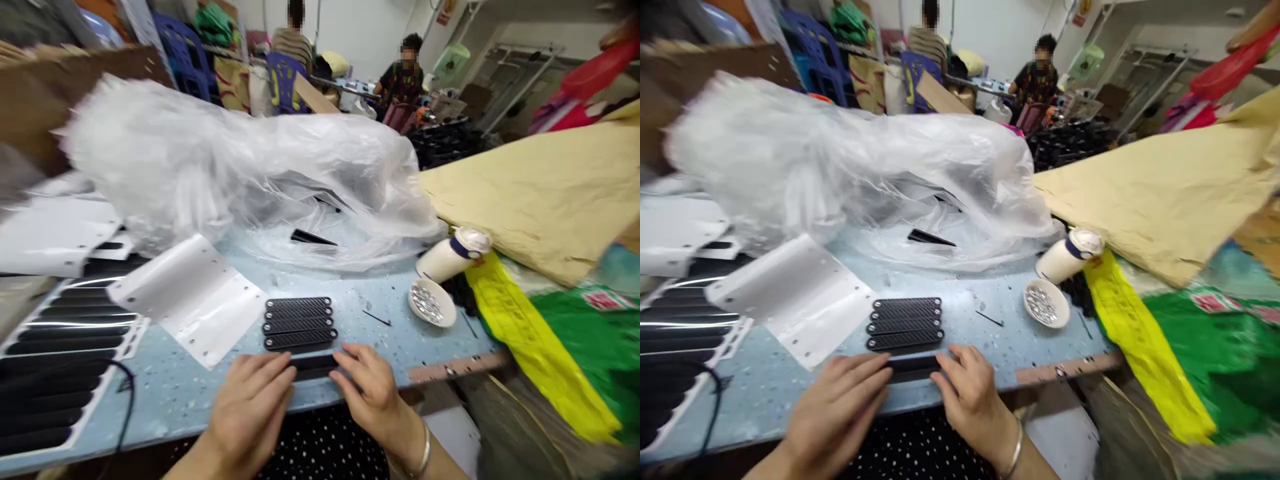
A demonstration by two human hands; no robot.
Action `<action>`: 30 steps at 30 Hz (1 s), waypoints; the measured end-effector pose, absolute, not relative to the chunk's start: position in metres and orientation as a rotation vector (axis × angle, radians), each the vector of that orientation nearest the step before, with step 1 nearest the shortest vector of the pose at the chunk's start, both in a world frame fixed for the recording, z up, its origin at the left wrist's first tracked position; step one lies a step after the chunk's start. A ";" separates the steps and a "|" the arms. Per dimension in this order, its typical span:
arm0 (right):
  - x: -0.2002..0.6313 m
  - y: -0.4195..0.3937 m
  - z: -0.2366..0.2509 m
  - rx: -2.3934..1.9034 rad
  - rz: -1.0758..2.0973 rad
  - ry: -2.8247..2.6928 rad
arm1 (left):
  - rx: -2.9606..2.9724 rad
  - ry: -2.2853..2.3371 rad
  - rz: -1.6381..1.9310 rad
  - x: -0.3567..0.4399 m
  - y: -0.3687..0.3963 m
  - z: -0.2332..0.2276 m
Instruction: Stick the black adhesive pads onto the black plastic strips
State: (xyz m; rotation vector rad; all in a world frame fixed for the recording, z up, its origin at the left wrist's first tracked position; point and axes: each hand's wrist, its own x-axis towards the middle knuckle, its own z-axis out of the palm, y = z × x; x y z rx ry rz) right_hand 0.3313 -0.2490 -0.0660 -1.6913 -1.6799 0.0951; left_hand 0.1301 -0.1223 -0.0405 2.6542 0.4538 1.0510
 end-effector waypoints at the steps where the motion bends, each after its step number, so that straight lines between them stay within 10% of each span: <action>1: 0.333 -0.249 -0.070 -1.665 0.066 -1.743 | 2.657 0.422 1.022 0.131 -0.123 -0.038; 30: 0.335 -0.237 -0.081 -1.526 0.419 -1.434 | 2.607 0.294 0.761 0.167 -0.121 -0.069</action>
